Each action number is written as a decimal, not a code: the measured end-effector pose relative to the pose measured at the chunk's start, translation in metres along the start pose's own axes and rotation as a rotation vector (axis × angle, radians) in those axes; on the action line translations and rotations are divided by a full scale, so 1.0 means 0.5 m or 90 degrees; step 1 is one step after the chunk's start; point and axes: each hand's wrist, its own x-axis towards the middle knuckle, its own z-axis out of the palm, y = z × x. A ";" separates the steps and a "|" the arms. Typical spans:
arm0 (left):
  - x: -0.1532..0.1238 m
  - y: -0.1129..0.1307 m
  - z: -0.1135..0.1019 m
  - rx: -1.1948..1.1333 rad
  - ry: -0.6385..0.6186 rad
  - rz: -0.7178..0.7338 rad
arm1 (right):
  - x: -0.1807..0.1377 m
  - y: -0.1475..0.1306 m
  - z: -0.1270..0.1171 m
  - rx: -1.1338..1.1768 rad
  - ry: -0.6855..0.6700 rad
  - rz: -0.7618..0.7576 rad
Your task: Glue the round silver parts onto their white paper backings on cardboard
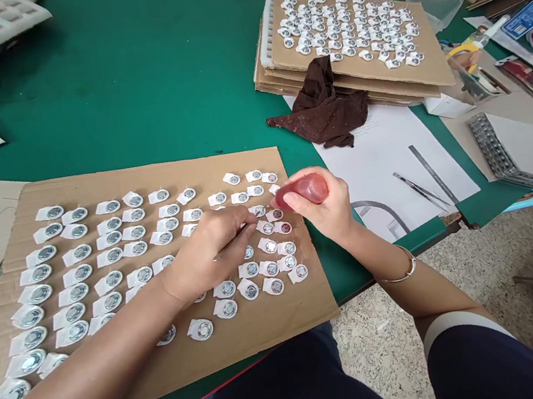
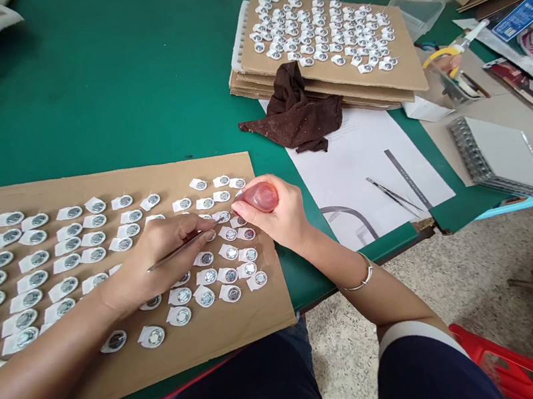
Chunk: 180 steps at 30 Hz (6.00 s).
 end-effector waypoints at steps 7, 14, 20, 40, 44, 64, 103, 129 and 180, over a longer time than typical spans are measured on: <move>0.001 0.000 0.000 0.004 -0.005 0.003 | -0.002 -0.001 -0.001 -0.001 -0.014 -0.038; 0.000 0.002 -0.002 0.010 -0.009 0.002 | -0.003 -0.005 -0.004 -0.012 -0.031 -0.050; 0.000 -0.001 0.000 0.007 -0.001 -0.002 | -0.003 -0.004 -0.004 -0.009 -0.031 -0.060; 0.002 -0.009 0.000 -0.011 0.013 -0.014 | -0.005 -0.002 -0.003 0.016 -0.045 -0.059; 0.002 -0.011 -0.001 -0.021 0.013 -0.027 | -0.005 -0.002 -0.002 0.019 -0.047 -0.057; 0.015 -0.032 -0.006 -0.179 0.001 -0.239 | -0.006 -0.007 0.002 0.041 -0.063 -0.061; 0.022 0.011 -0.033 -0.164 0.029 -0.264 | 0.115 0.000 -0.040 0.330 -0.045 0.162; 0.071 -0.040 -0.014 -0.040 0.048 -0.150 | 0.158 0.030 0.015 0.265 0.010 0.120; 0.054 0.001 0.069 0.653 -0.027 0.219 | 0.118 0.013 0.053 -0.009 -0.053 -0.068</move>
